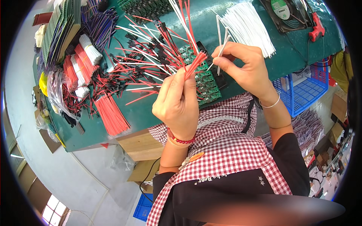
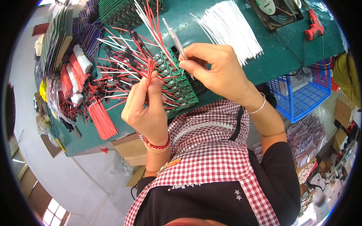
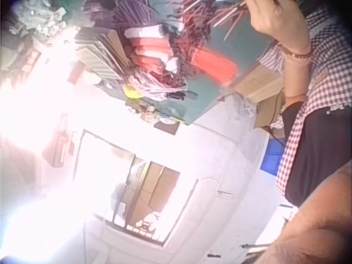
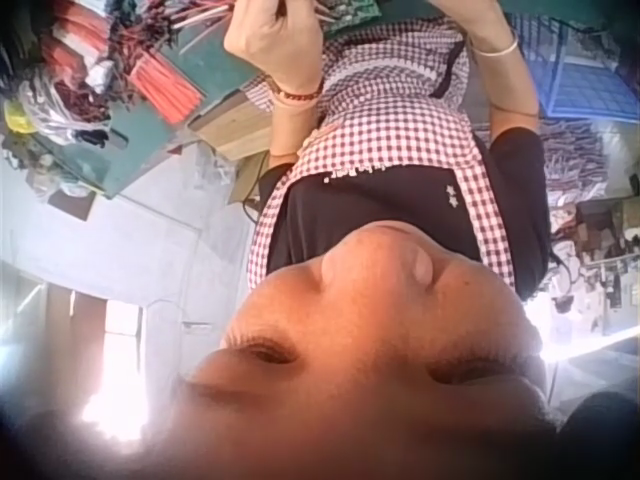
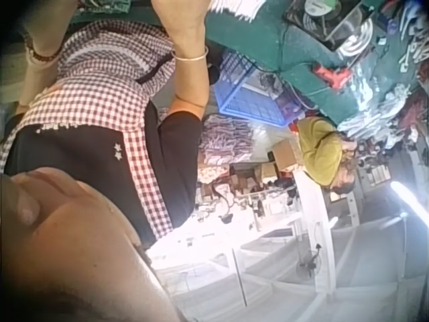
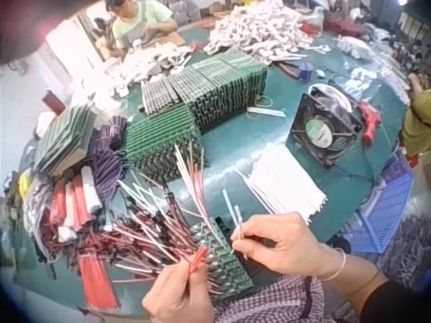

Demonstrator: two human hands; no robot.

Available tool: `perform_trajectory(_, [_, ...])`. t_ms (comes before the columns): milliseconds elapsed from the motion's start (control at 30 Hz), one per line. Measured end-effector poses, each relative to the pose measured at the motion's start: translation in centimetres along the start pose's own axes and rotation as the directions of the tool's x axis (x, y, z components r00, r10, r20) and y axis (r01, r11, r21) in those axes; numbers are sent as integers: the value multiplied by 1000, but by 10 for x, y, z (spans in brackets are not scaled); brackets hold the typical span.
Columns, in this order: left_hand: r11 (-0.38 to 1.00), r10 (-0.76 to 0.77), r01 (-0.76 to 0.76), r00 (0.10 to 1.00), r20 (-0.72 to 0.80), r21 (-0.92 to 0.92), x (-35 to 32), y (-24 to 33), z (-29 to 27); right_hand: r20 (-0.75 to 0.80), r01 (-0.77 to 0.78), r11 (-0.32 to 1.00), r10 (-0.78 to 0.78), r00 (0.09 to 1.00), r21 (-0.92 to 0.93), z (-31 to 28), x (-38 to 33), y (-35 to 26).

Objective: The person inserts color-coded wires into wire connectors on circuit boards by hand.

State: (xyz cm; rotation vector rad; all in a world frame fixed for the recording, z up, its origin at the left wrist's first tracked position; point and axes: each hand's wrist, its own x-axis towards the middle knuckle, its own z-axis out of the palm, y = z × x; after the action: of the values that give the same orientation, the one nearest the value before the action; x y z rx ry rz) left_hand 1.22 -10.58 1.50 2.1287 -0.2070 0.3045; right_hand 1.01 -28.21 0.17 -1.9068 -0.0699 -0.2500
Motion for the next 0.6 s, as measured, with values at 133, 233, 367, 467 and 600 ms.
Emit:
perform_trajectory(133, [1000, 1, -1, 1000, 10, 7, 0, 0, -1, 29, 0, 1000, -1, 1000, 11, 0, 1, -2])
perform_trajectory(233, [1000, -8, 8, 1000, 21, -4, 0, 2, -1, 38, -8, 1000, 7, 999, 15, 1, 2, -2])
perform_trajectory(367, [1000, 20, -20, 1000, -11, 4, 0, 1, 0, 39, -2, 1000, 2, 999, 14, 0, 3, -3])
perform_trajectory(467, [1000, -6, 6, 1000, 19, -9, 1, 1, -1, 93, -58, 998, 59, 994, -15, 0, 3, -5])
perform_trajectory(600, [1000, 0, 0, 1000, 23, -5, 0, 2, -2, 73, -21, 1000, 21, 997, 9, 4, 3, -3])
